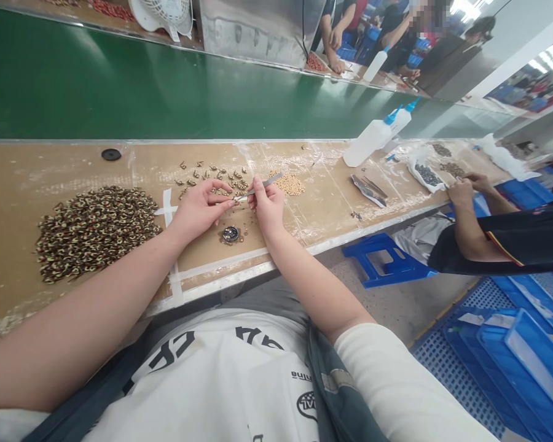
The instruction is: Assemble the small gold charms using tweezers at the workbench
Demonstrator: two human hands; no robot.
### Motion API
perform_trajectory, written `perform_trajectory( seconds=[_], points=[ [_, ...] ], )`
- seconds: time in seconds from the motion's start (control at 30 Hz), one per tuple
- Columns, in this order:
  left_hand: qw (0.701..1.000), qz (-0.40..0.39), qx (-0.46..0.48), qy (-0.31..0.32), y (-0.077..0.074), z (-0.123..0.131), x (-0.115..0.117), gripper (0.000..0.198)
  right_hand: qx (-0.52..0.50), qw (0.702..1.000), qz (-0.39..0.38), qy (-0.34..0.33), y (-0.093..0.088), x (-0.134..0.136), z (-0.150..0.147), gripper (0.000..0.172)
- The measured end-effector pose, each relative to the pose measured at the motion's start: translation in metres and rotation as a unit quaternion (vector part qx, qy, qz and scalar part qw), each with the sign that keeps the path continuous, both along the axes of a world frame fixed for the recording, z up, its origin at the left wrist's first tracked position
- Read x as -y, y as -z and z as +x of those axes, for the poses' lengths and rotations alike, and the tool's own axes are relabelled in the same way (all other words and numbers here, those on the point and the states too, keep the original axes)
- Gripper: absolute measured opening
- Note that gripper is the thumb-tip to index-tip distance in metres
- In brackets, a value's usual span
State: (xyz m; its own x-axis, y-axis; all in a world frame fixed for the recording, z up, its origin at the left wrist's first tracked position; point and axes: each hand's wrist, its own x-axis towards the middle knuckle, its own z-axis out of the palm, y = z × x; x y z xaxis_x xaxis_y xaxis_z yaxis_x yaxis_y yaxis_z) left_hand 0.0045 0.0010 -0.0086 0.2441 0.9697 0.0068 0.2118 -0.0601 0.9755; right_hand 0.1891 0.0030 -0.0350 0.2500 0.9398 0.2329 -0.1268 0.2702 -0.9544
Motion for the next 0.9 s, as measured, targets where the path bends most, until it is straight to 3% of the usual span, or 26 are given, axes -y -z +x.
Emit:
perform_trajectory(
  seconds=[0.43,0.7,0.9],
  points=[
    [1.0,0.01,-0.014,-0.001,0.0,0.0,0.001,0.025,0.031,0.999,-0.018,0.007,-0.001,0.001,-0.001,0.054],
    [1.0,0.023,-0.019,0.0,-0.001,-0.003,0.001,0.027,-0.071,0.996,-0.058,0.0,-0.005,-0.004,-0.002,0.058],
    [0.996,0.0,0.089,-0.006,-0.007,-0.009,-0.001,0.041,-0.144,0.985,-0.092,0.008,-0.005,-0.011,-0.003,0.064]
  ],
)
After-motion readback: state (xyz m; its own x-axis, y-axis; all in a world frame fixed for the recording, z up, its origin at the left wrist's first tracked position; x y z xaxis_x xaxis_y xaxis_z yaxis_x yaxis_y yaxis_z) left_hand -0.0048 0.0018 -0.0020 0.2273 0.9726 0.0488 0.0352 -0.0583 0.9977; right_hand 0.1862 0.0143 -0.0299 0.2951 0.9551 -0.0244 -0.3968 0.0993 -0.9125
